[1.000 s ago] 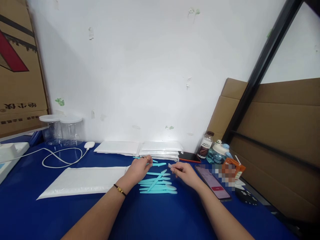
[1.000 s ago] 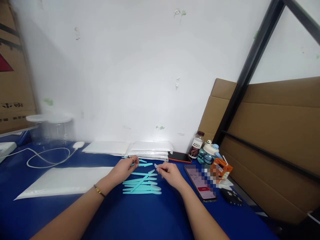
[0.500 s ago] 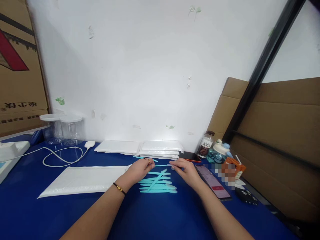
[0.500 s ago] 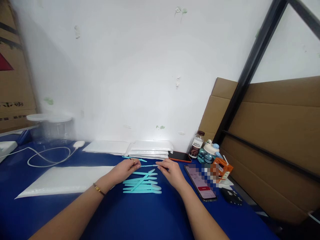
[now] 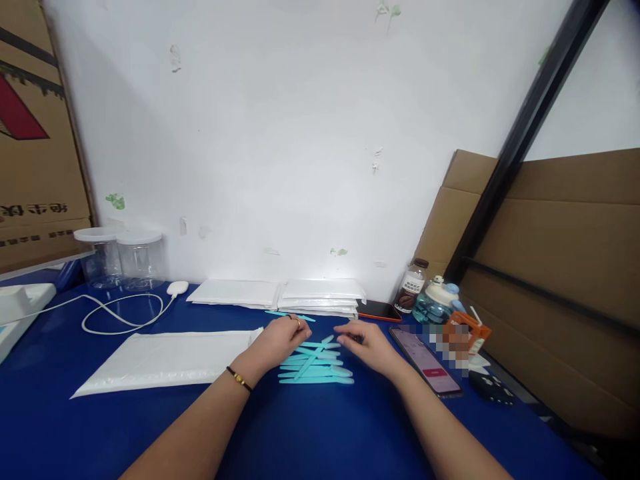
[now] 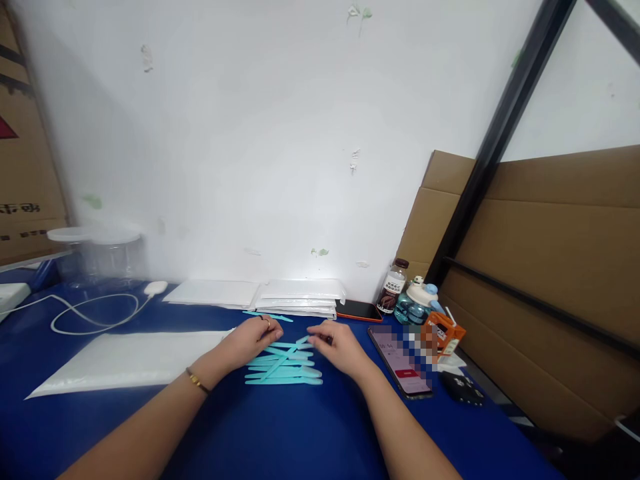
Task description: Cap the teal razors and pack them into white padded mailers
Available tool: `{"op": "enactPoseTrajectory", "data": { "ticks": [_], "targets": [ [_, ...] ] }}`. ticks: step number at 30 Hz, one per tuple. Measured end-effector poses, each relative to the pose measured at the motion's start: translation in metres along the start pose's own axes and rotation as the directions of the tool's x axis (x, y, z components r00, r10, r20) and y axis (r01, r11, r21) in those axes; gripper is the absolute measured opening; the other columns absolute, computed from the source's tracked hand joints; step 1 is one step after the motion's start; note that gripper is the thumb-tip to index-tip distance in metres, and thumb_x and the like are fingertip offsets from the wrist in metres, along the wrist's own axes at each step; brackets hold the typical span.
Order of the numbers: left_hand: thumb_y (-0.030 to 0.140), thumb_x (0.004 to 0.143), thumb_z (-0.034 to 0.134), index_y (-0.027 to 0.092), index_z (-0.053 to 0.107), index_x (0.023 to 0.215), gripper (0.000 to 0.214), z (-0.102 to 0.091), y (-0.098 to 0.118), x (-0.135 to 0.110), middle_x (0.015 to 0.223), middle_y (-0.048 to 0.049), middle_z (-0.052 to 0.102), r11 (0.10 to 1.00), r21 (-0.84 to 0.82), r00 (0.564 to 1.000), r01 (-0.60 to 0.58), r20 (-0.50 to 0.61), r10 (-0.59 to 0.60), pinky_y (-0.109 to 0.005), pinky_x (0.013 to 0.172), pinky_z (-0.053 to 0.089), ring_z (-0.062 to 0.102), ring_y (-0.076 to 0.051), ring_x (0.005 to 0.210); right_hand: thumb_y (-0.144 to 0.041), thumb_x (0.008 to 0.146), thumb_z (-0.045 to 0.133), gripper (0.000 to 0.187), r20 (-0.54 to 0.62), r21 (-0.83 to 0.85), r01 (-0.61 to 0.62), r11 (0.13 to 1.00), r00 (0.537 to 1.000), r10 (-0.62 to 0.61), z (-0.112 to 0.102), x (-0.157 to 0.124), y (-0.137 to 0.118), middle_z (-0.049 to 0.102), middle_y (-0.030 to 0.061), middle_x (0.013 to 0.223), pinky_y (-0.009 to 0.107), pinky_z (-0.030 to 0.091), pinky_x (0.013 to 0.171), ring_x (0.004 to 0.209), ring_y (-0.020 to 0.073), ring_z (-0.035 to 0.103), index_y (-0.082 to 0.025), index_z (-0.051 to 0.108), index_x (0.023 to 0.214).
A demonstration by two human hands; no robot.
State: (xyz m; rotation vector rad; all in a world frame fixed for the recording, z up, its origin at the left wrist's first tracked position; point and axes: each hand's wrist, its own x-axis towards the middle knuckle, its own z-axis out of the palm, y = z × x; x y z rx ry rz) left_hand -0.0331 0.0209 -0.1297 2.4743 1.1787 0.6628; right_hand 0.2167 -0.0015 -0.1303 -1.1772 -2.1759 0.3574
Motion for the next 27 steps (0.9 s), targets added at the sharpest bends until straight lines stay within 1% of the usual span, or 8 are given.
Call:
{"op": "enactPoseTrajectory", "data": {
  "ticks": [3,7,10,13,16,19,23,27],
  "targets": [
    [0.025,0.087,0.037,0.022,0.061,0.101,0.028,0.001,-0.014,0.003,0.105,-0.0059,0.062,0.979,0.18,0.992,0.09,-0.106,-0.072,-0.029,0.087,0.038,0.055,-0.019,0.097,-0.022,0.083,0.05,0.024,-0.111,-0.103,-0.133,0.986,0.986,0.121,-0.006,0.001,0.02,0.067,0.0079,0.09,0.031,0.046,0.077,0.082,0.0201,0.061,-0.019,0.07,0.096],
    [0.022,0.087,0.039,0.025,0.051,0.121,0.037,0.007,-0.026,0.003,0.129,-0.0057,0.052,0.932,0.317,0.983,0.173,-0.117,-0.143,-0.037,0.095,0.034,0.042,-0.022,0.121,-0.02,0.077,0.055,0.022,-0.058,-0.215,-0.221,0.951,0.975,0.213,-0.004,0.001,0.039,0.064,0.0081,0.09,0.03,0.045,0.073,0.077,0.0193,0.059,-0.017,0.069,0.094],
    [0.028,0.089,0.036,0.026,0.052,0.121,0.036,0.009,-0.027,0.001,0.13,-0.0049,0.051,0.923,0.347,0.986,0.168,-0.064,-0.156,-0.039,0.094,0.033,0.041,-0.022,0.122,-0.02,0.075,0.057,0.013,-0.016,-0.243,-0.201,0.949,0.979,0.204,0.002,0.002,0.041,0.062,0.0056,0.084,0.027,0.043,0.068,0.073,0.0174,0.057,-0.019,0.068,0.082],
    [0.03,0.088,0.037,0.026,0.058,0.113,0.032,0.008,-0.025,0.001,0.123,-0.0057,0.056,0.913,0.367,0.984,0.178,-0.059,-0.168,-0.04,0.089,0.035,0.046,-0.023,0.115,-0.018,0.075,0.054,0.009,-0.034,-0.232,-0.185,0.955,0.983,0.182,0.005,0.003,0.036,0.06,0.0035,0.077,0.026,0.04,0.064,0.07,0.0162,0.055,-0.018,0.063,0.072],
    [0.029,0.085,0.045,0.026,0.058,0.111,0.029,0.006,-0.026,0.004,0.115,-0.0063,0.06,0.911,0.342,0.973,0.229,-0.087,-0.212,-0.037,0.087,0.036,0.049,-0.023,0.11,-0.022,0.079,0.051,0.01,-0.088,-0.089,-0.214,0.973,0.975,0.206,0.005,0.003,0.031,0.06,0.0006,0.069,0.025,0.038,0.059,0.061,0.0141,0.053,-0.019,0.061,0.076],
    [0.028,0.082,0.05,0.025,0.058,0.106,0.026,0.004,-0.028,0.007,0.104,-0.0058,0.064,0.908,0.299,0.956,0.292,-0.092,-0.277,-0.034,0.084,0.037,0.053,-0.022,0.105,-0.028,0.077,0.056,0.013,-0.131,0.162,-0.255,0.953,0.952,0.277,0.006,0.003,0.028,0.06,-0.0005,0.062,0.024,0.038,0.055,0.057,0.0133,0.052,-0.017,0.063,0.078],
    [0.026,0.08,0.051,0.024,0.062,0.084,0.012,0.004,-0.03,0.009,0.093,-0.0038,0.066,0.906,0.275,0.947,0.321,-0.064,-0.316,-0.03,0.077,0.039,0.056,-0.021,0.097,-0.034,0.064,0.07,0.023,-0.107,0.455,-0.282,0.845,0.924,0.366,0.013,0.005,0.026,0.064,0.0015,0.064,0.025,0.041,0.057,0.059,0.0143,0.056,-0.015,0.068,0.076],
    [0.025,0.079,0.051,0.023,0.063,0.081,0.012,0.004,-0.029,0.009,0.091,-0.0042,0.066,0.901,0.266,0.939,0.343,-0.064,-0.338,-0.03,0.075,0.039,0.056,-0.021,0.096,-0.035,0.059,0.076,0.028,-0.089,0.608,-0.276,0.744,0.908,0.41,0.018,0.007,0.018,0.068,0.004,0.068,0.026,0.044,0.062,0.064,0.0158,0.06,-0.014,0.068,0.074]
  ]
}}
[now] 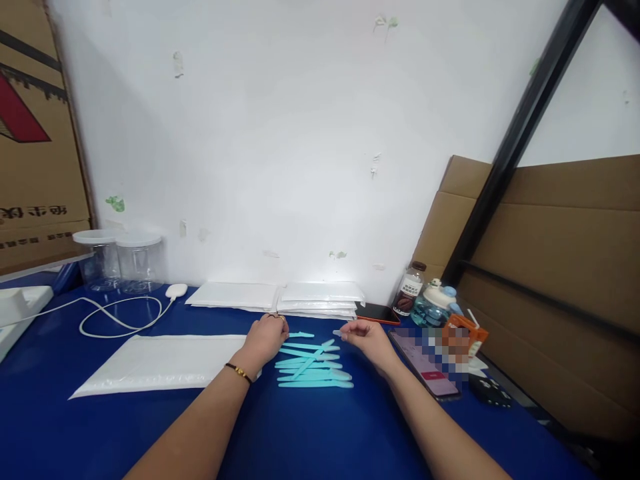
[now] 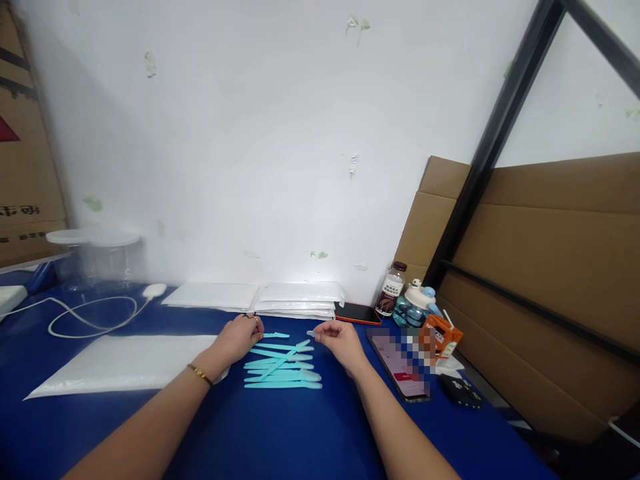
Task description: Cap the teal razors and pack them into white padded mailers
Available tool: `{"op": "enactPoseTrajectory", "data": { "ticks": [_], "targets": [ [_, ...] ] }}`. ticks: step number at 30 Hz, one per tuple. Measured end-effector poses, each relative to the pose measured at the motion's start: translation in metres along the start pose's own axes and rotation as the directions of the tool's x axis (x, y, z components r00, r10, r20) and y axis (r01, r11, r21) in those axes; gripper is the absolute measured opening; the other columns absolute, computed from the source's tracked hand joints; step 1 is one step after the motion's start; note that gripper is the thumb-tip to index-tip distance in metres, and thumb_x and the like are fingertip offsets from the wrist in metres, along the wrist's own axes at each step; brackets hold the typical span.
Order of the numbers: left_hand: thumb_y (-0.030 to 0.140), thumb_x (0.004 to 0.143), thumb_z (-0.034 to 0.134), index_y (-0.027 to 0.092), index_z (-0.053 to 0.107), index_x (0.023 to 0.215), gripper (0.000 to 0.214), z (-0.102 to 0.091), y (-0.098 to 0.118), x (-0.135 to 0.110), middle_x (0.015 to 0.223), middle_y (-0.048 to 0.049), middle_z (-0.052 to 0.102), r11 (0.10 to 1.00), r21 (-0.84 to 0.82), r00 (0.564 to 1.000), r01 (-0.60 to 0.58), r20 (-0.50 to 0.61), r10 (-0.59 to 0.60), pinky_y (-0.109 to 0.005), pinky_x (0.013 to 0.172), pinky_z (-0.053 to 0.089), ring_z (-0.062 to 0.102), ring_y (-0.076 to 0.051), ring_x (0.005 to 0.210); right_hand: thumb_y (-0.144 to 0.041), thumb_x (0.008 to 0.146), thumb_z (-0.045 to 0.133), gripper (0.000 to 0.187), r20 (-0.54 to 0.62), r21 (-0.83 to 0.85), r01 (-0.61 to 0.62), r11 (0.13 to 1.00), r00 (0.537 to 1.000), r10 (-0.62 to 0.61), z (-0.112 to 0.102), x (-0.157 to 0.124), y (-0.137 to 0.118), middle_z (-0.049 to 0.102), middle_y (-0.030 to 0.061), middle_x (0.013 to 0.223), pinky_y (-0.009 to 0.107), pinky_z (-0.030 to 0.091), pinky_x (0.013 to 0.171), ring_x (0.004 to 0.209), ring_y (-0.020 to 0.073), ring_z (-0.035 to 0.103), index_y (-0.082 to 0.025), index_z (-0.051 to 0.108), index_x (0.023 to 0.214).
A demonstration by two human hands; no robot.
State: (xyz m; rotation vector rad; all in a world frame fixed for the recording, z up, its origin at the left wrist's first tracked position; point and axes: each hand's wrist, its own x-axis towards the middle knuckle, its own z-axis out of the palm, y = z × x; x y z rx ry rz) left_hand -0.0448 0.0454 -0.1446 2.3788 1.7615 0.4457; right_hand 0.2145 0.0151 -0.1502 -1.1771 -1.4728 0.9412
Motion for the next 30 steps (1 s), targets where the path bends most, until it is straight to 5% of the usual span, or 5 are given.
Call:
{"op": "enactPoseTrajectory", "data": {
  "ticks": [6,24,27,30],
  "targets": [
    [0.026,0.08,0.048,0.023,0.061,0.081,0.013,-0.008,0.007,-0.004,0.083,0.0001,0.067,0.99,-0.129,0.998,-0.062,-0.018,0.06,-0.031,0.08,0.036,0.059,-0.017,0.086,-0.04,0.059,0.077,0.036,-0.031,0.143,-0.006,0.99,0.999,0.011,0.008,-0.004,-0.009,0.07,0.0081,0.072,0.027,0.047,0.061,0.07,0.0196,0.065,-0.013,0.067,0.08],
    [0.033,0.08,0.05,0.022,0.062,0.079,0.016,-0.007,0.033,-0.015,0.075,0.0018,0.065,0.945,-0.269,0.982,-0.188,-0.027,0.188,-0.028,0.075,0.038,0.058,-0.015,0.073,-0.039,0.058,0.077,0.031,0.084,0.084,-0.01,0.996,0.996,0.003,0.018,-0.009,-0.013,0.07,0.0044,0.067,0.027,0.047,0.061,0.063,0.0164,0.064,-0.015,0.069,0.075],
    [0.045,0.081,0.048,0.022,0.062,0.097,0.031,-0.003,0.036,-0.02,0.097,-0.0038,0.066,0.948,-0.217,0.973,-0.231,-0.035,0.229,-0.033,0.088,0.036,0.056,-0.021,0.096,-0.036,0.061,0.075,0.025,0.149,-0.061,0.028,0.998,0.989,-0.019,0.013,-0.006,-0.005,0.069,0.0036,0.067,0.027,0.047,0.062,0.061,0.0149,0.061,-0.014,0.07,0.073],
    [0.067,0.064,0.056,0.021,0.05,0.122,0.074,-0.002,0.04,-0.028,0.121,-0.0109,0.056,0.941,-0.152,0.952,-0.302,-0.001,0.305,-0.041,0.097,0.031,0.044,-0.03,0.116,-0.034,0.065,0.071,0.022,0.156,-0.252,0.08,0.964,0.987,-0.041,0.007,-0.002,0.002,0.069,0.0037,0.069,0.026,0.046,0.061,0.062,0.0152,0.059,-0.015,0.071,0.076]
  ]
}}
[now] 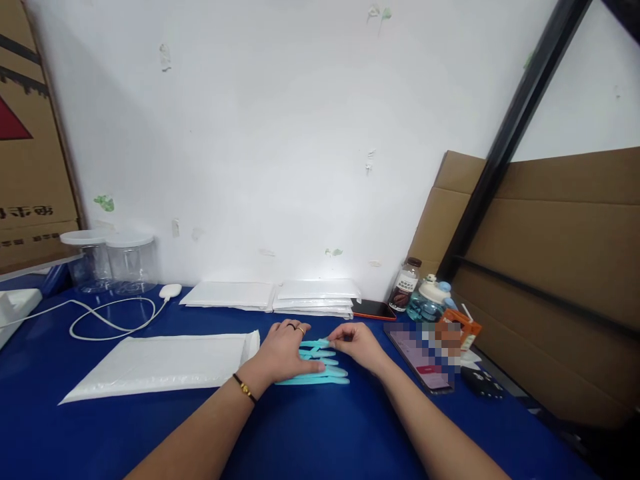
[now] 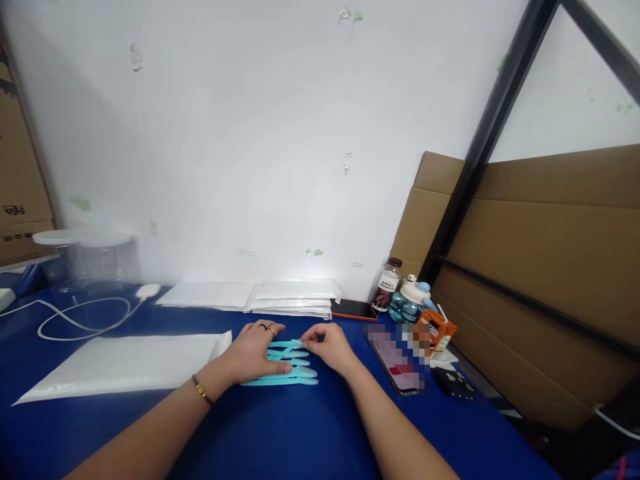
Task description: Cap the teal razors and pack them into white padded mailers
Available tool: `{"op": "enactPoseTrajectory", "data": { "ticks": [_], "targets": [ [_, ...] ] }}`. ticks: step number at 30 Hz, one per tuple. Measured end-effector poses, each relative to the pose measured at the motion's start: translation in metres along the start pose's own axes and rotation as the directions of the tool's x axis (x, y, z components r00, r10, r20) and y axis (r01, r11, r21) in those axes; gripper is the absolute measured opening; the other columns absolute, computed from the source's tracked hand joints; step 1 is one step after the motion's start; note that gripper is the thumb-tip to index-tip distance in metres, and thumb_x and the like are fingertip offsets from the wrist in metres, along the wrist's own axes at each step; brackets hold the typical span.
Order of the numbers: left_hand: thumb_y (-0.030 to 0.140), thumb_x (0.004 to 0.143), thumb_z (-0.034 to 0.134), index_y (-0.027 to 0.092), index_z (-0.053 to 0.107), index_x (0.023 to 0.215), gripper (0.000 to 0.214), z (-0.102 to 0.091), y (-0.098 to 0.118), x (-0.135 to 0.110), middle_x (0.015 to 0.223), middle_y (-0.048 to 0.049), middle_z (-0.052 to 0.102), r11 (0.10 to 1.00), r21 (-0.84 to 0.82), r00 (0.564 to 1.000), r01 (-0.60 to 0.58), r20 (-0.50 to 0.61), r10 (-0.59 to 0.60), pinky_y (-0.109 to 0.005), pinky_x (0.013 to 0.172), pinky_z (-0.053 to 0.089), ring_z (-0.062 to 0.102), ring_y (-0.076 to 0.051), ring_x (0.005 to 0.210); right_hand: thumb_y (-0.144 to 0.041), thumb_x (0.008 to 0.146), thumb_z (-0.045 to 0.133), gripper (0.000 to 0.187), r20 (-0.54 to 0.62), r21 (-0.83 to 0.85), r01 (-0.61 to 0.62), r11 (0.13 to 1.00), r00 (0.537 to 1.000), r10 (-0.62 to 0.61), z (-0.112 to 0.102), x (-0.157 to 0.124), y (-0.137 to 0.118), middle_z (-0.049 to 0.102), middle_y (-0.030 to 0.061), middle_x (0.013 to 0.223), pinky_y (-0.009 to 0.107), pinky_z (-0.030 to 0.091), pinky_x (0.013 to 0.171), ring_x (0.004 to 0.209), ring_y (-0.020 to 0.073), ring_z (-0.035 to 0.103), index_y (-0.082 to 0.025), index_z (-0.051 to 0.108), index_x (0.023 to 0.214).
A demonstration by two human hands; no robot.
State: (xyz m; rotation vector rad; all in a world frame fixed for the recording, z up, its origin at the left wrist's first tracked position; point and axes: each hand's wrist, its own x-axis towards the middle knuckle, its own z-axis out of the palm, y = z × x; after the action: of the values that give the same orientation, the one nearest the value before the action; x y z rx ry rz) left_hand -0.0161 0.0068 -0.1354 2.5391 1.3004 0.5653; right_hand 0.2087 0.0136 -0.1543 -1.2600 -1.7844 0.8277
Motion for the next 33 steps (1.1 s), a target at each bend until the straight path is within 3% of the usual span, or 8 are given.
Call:
{"op": "enactPoseTrajectory", "data": {
  "ticks": [3,9,15,22,26,28,32,33],
  "targets": [
    [0.07,0.049,0.064,0.019,0.047,0.126,0.094,-0.002,0.011,-0.004,0.122,-0.0143,0.054,0.996,0.085,0.996,-0.018,0.085,0.01,-0.046,0.095,0.033,0.043,-0.035,0.116,-0.035,0.069,0.066,0.024,-0.087,-0.062,0.019,0.998,0.996,-0.024,-0.005,0.002,0.003,0.068,0.004,0.073,0.027,0.045,0.063,0.066,0.0159,0.059,-0.015,0.071,0.083],
    [0.037,0.06,0.063,0.016,0.061,0.097,0.043,-0.005,0.04,-0.002,0.1,-0.0142,0.061,0.974,0.229,0.984,0.0,0.172,-0.04,-0.037,0.079,0.046,0.055,-0.03,0.096,-0.037,0.072,0.063,0.027,-0.203,-0.063,0.04,0.997,0.978,-0.052,-0.014,0.002,0.003,0.065,0.0029,0.07,0.027,0.044,0.063,0.065,0.0159,0.056,-0.015,0.07,0.085],
    [0.012,0.068,0.049,0.009,0.059,0.099,0.033,0.004,0.052,0.004,0.097,-0.0166,0.063,0.941,0.338,0.979,0.014,0.188,-0.082,-0.038,0.08,0.047,0.06,-0.028,0.089,-0.045,0.075,0.059,0.034,-0.209,-0.014,0.043,0.999,0.977,-0.045,-0.016,0.001,0.003,0.066,0.0043,0.075,0.028,0.044,0.066,0.07,0.0175,0.057,-0.015,0.069,0.087],
    [0.011,0.069,0.049,0.009,0.059,0.095,0.028,0.011,0.045,0.004,0.097,-0.0166,0.064,0.952,0.297,0.983,0.072,0.141,-0.118,-0.037,0.082,0.046,0.061,-0.028,0.091,-0.058,0.079,0.049,0.049,-0.118,0.216,-0.016,0.976,0.992,0.043,0.004,-0.003,-0.006,0.068,0.0081,0.094,0.033,0.048,0.074,0.088,0.0231,0.062,-0.016,0.065,0.099],
    [0.017,0.076,0.043,0.012,0.054,0.101,0.028,0.007,0.048,0.001,0.098,-0.013,0.063,0.974,0.205,0.991,0.096,0.067,-0.112,-0.032,0.08,0.047,0.061,-0.024,0.091,-0.054,0.084,0.044,0.043,-0.156,0.272,0.13,0.953,0.984,-0.089,0.012,-0.009,-0.04,0.068,0.0081,0.095,0.035,0.048,0.079,0.09,0.0225,0.062,-0.019,0.065,0.098],
    [0.018,0.08,0.038,0.014,0.05,0.106,0.028,0.003,0.058,0.0,0.089,-0.0088,0.064,0.998,-0.015,0.998,0.063,0.024,-0.063,-0.028,0.073,0.048,0.063,-0.019,0.081,-0.048,0.084,0.049,0.034,-0.265,0.137,0.274,0.952,0.936,-0.231,0.01,-0.014,-0.069,0.067,0.0074,0.092,0.034,0.047,0.082,0.091,0.0219,0.061,-0.02,0.065,0.094],
    [0.019,0.082,0.037,0.015,0.042,0.115,0.034,-0.003,0.088,-0.004,0.077,-0.0027,0.063,0.868,-0.486,0.986,-0.104,-0.165,0.025,-0.024,0.06,0.047,0.058,-0.013,0.063,-0.033,0.082,0.055,0.026,-0.544,-0.192,0.48,0.856,0.674,-0.5,0.002,-0.03,-0.126,0.056,0.0108,0.115,0.036,0.041,0.094,0.108,0.0233,0.051,-0.02,0.062,0.103],
    [0.02,0.082,0.039,0.015,0.042,0.115,0.033,-0.002,0.094,-0.007,0.078,-0.003,0.063,0.841,-0.527,0.978,-0.119,-0.207,0.008,-0.024,0.059,0.047,0.058,-0.013,0.064,-0.031,0.083,0.053,0.025,-0.53,-0.224,0.505,0.833,0.654,-0.539,0.002,-0.036,-0.135,0.055,0.0108,0.116,0.036,0.041,0.094,0.108,0.0228,0.051,-0.021,0.061,0.104]
  ]
}}
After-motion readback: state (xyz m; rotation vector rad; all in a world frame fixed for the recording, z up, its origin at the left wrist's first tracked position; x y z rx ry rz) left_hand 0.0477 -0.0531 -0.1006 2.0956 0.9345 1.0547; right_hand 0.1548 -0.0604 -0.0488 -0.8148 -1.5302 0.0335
